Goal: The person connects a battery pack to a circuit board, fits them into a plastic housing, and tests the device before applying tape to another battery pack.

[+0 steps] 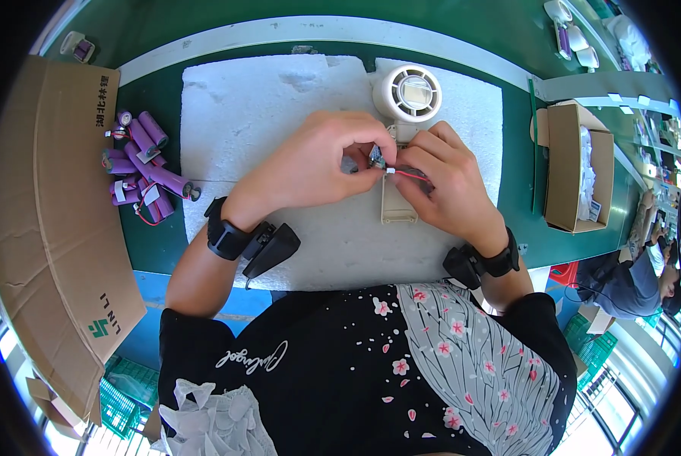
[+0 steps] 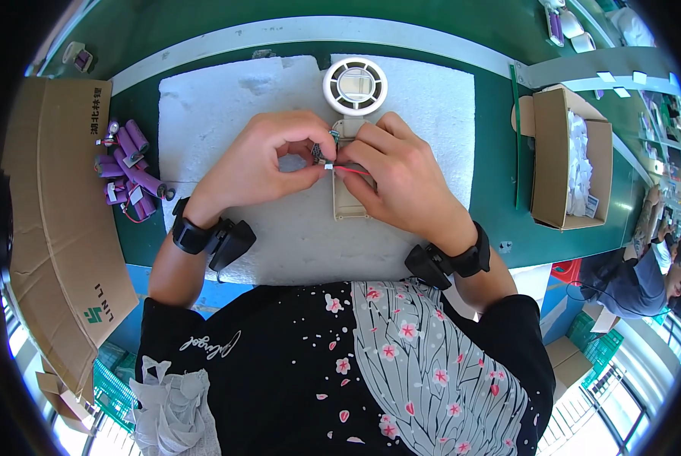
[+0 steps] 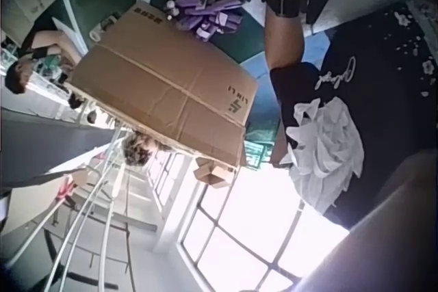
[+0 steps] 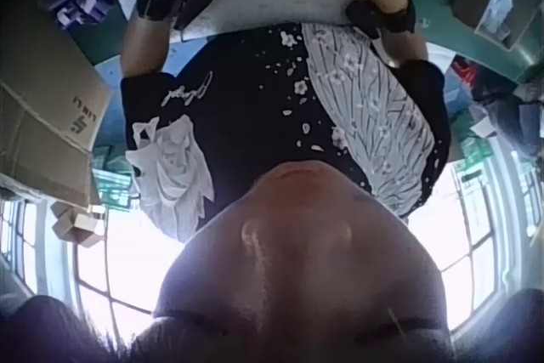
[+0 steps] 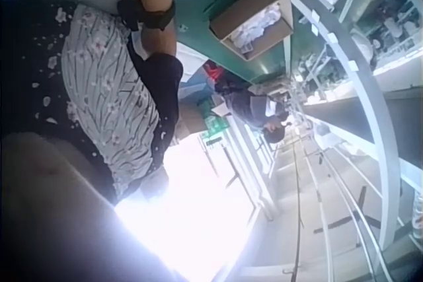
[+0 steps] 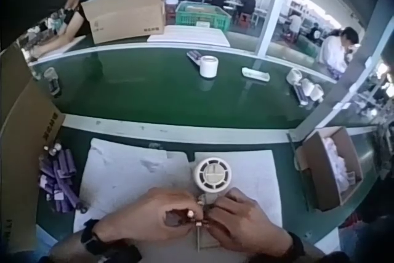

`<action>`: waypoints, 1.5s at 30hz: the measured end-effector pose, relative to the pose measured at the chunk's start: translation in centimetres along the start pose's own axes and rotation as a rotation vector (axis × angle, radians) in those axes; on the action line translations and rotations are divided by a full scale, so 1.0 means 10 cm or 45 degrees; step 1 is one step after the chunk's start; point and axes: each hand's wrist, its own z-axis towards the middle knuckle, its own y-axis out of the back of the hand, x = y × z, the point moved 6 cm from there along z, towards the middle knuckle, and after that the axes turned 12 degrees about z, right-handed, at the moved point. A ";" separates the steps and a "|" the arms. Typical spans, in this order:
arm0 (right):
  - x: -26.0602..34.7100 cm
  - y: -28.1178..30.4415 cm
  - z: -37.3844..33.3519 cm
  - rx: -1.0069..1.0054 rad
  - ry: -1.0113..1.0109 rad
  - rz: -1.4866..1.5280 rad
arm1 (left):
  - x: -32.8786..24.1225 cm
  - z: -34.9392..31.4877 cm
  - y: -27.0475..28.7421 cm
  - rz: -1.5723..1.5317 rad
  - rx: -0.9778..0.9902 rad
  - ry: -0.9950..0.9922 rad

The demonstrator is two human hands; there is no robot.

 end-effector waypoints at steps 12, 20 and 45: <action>0.04 0.03 -0.01 -0.063 0.043 -0.003 | 0.06 0.02 0.02 -0.054 -0.023 0.086; -0.04 0.06 -0.05 -0.129 0.023 0.070 | 0.15 0.01 0.02 -0.418 -0.008 0.274; -0.20 0.02 -0.07 -0.100 -0.281 0.508 | 0.15 0.02 0.07 -0.456 0.114 0.231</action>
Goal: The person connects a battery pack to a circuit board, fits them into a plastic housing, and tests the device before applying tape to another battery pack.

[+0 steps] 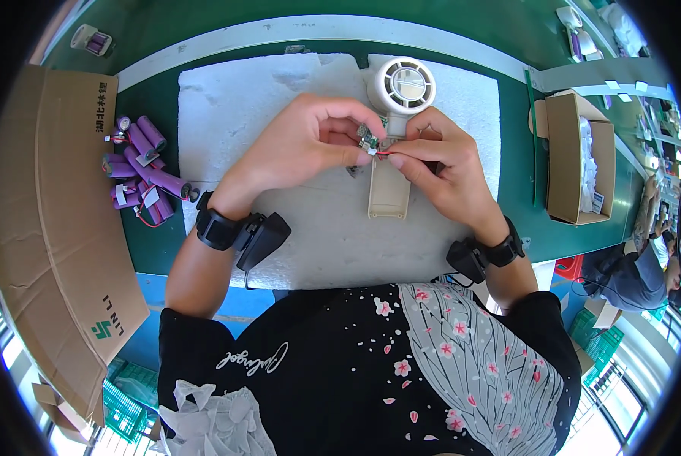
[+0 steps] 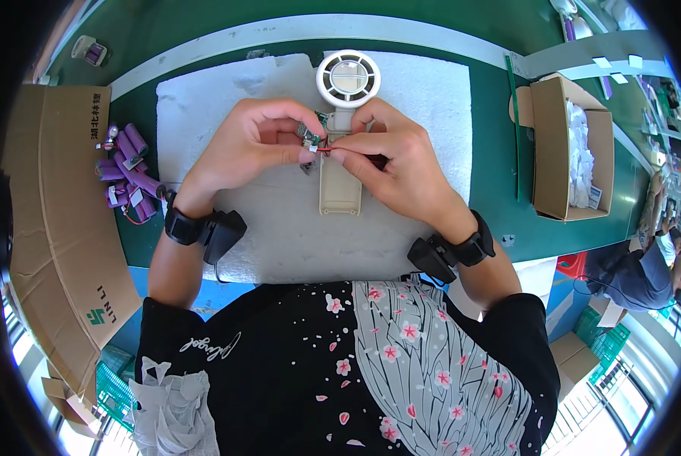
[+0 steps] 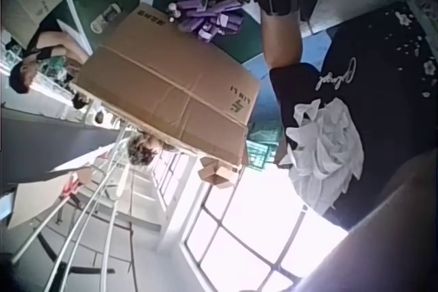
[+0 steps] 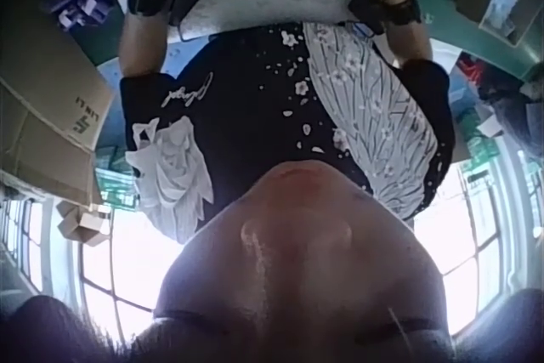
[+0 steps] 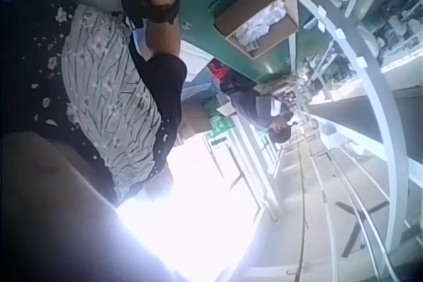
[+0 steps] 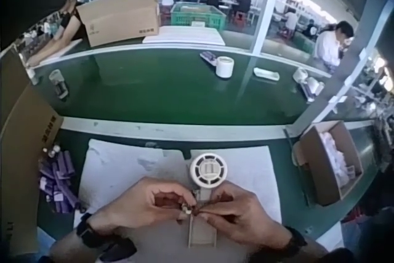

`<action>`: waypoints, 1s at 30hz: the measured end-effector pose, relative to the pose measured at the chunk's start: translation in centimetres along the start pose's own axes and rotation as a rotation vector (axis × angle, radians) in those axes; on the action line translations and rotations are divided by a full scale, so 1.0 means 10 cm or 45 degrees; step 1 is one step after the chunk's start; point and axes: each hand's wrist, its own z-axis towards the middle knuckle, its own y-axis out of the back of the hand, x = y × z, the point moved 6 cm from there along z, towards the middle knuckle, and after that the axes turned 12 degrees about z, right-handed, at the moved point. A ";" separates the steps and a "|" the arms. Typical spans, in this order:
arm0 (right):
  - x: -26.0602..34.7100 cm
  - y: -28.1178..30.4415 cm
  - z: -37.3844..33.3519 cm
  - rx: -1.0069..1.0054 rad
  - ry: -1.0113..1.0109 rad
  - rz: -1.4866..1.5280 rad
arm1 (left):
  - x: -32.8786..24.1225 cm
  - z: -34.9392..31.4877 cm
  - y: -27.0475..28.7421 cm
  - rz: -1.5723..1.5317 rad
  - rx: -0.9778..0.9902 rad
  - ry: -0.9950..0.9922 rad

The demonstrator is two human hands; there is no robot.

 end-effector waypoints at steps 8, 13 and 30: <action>-0.01 0.00 0.01 -0.044 0.004 -0.024 | -0.02 0.00 0.01 -0.053 -0.107 -0.022; -0.02 0.00 0.00 -0.066 0.025 -0.031 | -0.05 -0.01 0.03 0.167 -0.164 -0.140; 0.03 0.01 -0.02 -0.100 0.155 -0.114 | -0.07 -0.02 -0.02 0.137 -0.206 -0.187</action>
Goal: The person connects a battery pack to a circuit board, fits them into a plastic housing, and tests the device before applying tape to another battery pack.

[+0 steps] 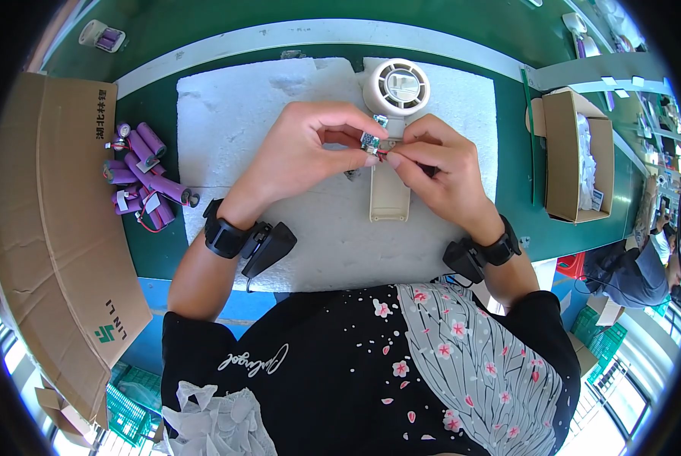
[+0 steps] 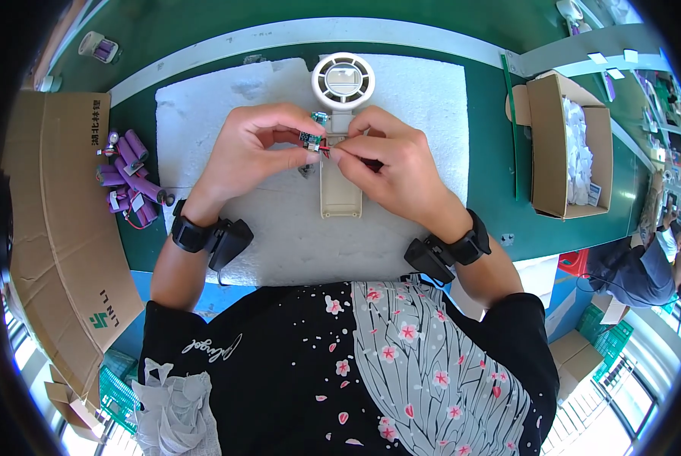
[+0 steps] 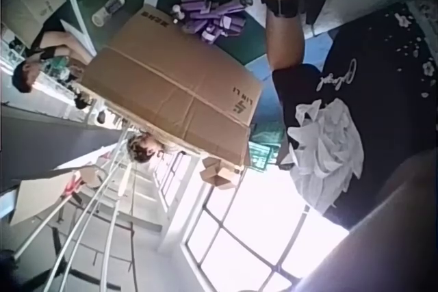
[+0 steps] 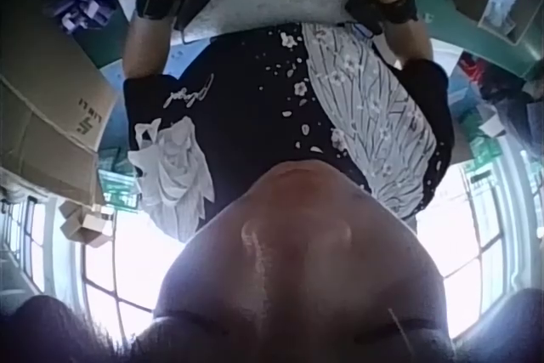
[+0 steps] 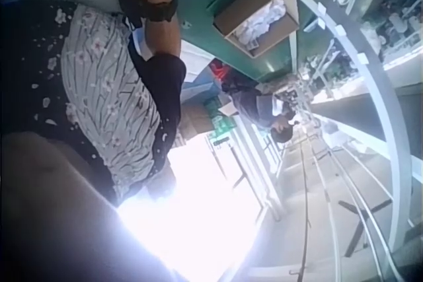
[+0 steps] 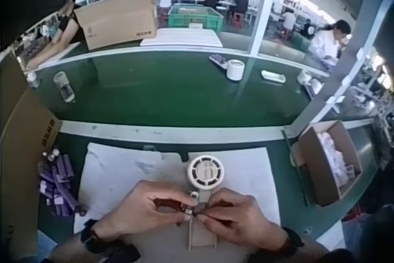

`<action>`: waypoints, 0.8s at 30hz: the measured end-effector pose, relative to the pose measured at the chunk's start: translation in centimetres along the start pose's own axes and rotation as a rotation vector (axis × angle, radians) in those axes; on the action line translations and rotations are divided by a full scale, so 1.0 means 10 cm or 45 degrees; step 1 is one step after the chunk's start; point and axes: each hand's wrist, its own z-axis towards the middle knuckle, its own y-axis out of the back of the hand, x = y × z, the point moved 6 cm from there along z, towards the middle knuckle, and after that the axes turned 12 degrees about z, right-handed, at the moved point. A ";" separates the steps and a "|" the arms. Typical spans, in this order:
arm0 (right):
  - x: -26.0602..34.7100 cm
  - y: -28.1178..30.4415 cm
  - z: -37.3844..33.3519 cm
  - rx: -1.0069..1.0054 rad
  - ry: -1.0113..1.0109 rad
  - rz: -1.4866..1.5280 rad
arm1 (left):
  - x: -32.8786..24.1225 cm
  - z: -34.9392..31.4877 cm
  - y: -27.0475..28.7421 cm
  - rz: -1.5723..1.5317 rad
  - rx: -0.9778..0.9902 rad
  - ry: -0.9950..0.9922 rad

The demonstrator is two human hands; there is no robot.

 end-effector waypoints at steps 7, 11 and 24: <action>0.01 -0.03 -0.01 0.076 0.071 -0.033 | 0.02 0.00 -0.02 -0.010 0.073 0.148; 0.01 0.04 0.01 -0.077 -0.007 -0.015 | -0.02 0.00 -0.05 -0.100 0.020 0.071; 0.03 0.04 0.01 -0.161 -0.040 -0.063 | -0.01 -0.02 -0.04 0.132 0.033 0.099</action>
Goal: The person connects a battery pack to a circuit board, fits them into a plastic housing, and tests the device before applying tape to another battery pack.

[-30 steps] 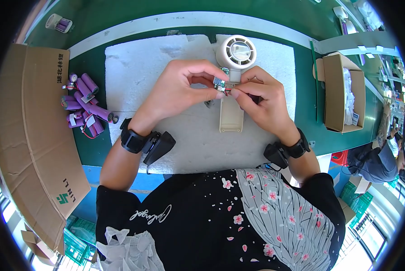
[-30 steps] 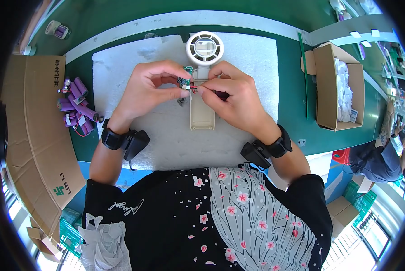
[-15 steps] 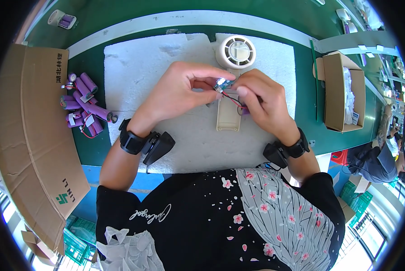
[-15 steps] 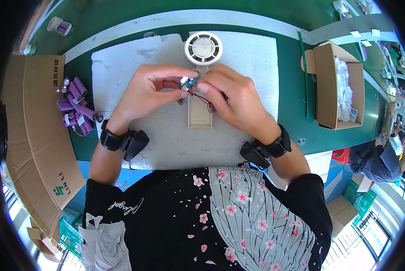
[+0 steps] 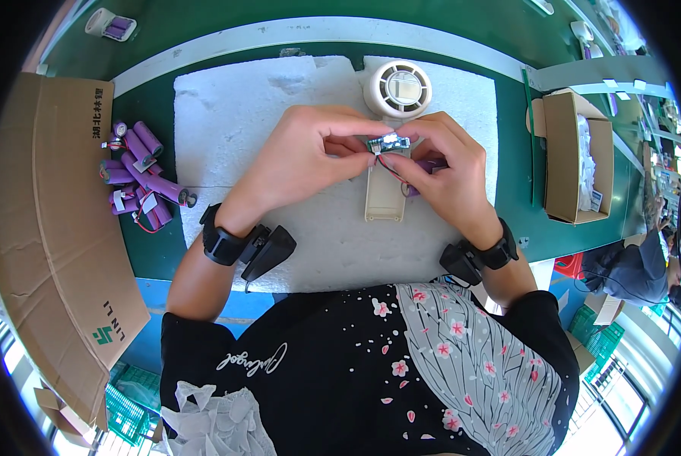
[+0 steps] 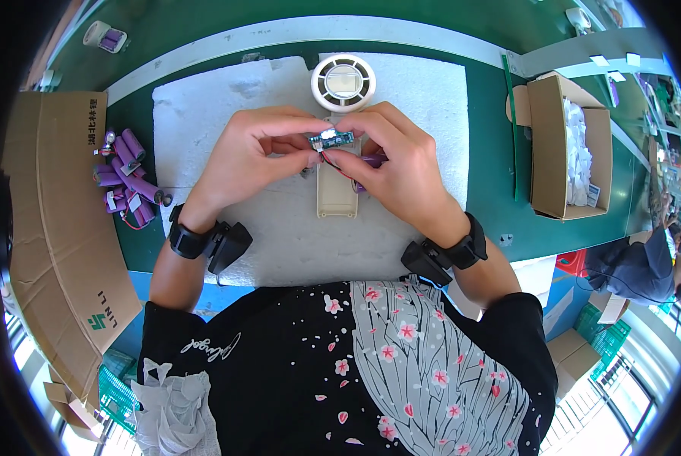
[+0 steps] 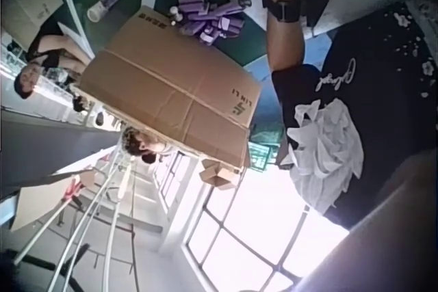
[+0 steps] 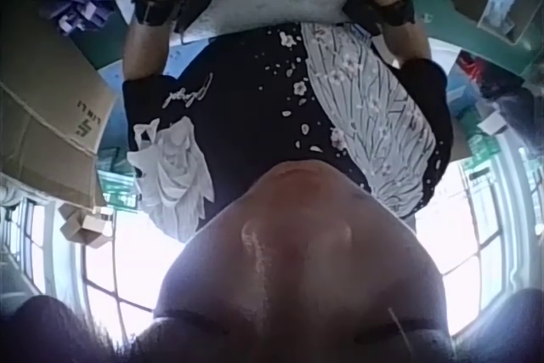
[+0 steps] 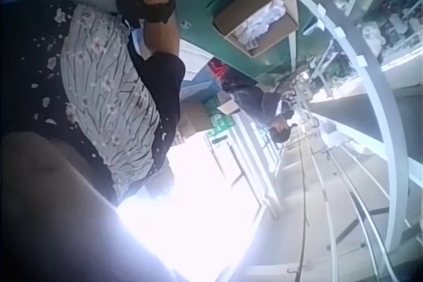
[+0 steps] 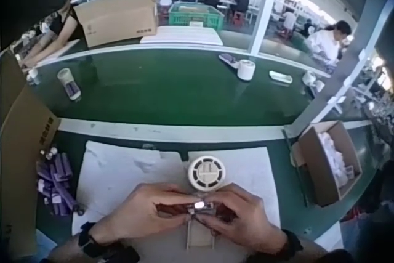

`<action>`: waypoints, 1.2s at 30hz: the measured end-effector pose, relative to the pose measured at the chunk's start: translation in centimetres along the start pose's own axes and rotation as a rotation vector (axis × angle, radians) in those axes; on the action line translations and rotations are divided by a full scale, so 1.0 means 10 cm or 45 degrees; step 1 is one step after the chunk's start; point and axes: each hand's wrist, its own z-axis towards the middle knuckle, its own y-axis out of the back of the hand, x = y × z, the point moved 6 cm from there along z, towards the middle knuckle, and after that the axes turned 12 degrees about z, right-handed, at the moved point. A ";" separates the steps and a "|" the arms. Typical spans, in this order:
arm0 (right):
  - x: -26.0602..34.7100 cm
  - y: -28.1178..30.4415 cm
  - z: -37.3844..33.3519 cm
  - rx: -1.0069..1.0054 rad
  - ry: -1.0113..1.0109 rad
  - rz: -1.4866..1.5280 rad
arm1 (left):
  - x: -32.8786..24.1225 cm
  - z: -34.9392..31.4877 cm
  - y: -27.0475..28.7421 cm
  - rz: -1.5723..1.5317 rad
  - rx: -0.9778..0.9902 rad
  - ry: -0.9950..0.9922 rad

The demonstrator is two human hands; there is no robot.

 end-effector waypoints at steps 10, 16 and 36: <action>-0.05 -0.01 -0.01 -0.038 -0.052 -0.010 | 0.04 -0.02 -0.01 0.002 -0.109 0.069; -0.05 0.00 -0.02 -0.061 -0.070 -0.026 | -0.03 -0.03 0.01 0.185 -0.191 -0.078; 0.04 -0.03 0.00 -0.114 0.055 -0.156 | -0.07 -0.03 0.01 0.425 -0.259 -0.255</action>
